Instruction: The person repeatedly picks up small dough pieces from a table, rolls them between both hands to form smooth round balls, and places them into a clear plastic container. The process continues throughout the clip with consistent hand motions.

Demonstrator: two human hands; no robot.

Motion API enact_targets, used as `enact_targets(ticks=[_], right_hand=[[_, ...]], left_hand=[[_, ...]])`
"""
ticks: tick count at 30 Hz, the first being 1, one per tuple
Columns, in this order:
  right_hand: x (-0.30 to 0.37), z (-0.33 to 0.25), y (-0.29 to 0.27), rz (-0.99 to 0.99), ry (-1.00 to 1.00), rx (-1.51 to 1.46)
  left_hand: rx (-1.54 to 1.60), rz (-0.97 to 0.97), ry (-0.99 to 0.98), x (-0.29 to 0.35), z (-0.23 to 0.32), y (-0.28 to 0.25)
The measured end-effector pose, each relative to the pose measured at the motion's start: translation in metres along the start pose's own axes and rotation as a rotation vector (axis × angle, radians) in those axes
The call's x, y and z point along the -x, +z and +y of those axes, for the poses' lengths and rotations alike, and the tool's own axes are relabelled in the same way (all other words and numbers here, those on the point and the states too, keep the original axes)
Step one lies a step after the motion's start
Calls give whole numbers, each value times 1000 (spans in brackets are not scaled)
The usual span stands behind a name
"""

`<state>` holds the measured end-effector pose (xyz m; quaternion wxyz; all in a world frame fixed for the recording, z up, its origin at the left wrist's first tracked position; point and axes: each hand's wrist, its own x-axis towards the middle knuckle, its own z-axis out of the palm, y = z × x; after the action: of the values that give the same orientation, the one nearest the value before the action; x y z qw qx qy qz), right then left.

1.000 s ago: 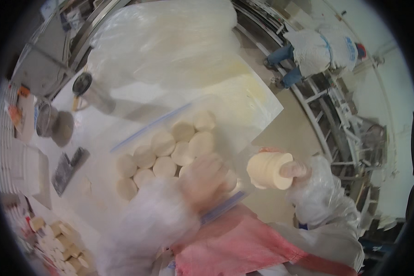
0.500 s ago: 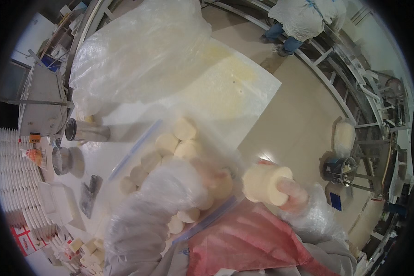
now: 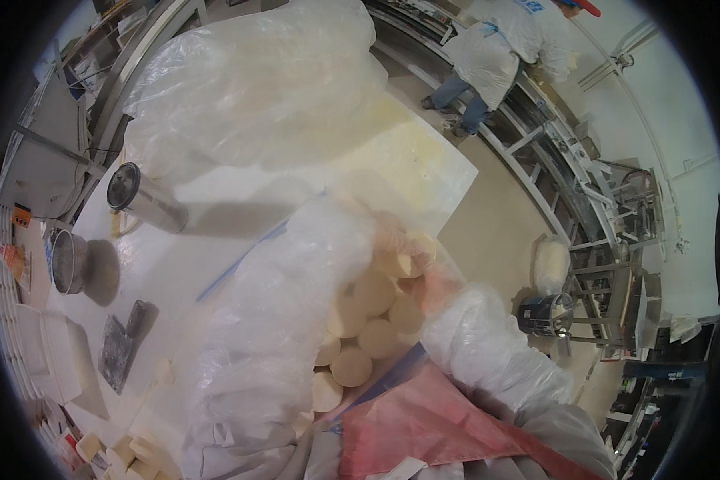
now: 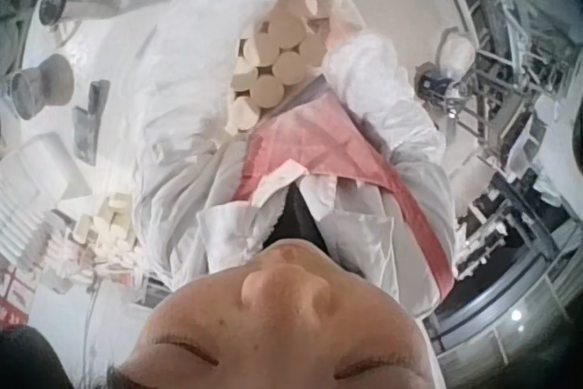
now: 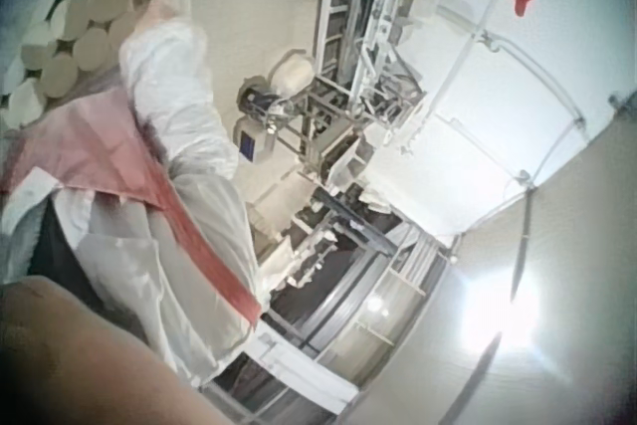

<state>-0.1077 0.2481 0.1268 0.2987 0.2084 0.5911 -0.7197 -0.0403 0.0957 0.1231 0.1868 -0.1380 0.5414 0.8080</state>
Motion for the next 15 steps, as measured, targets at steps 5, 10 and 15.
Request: enact_targets(ticks=[5, 10, 15], right_hand=[[-9, 16, -3, 30, -13, 165], [-14, 24, 1, 35, -55, 266], [-4, 23, 1, 9, -91, 339]], left_hand=[[34, 354, 169, 78, -87, 32], [29, 566, 235, 115, -139, 55], [-48, 618, 301, 122, -142, 55]])
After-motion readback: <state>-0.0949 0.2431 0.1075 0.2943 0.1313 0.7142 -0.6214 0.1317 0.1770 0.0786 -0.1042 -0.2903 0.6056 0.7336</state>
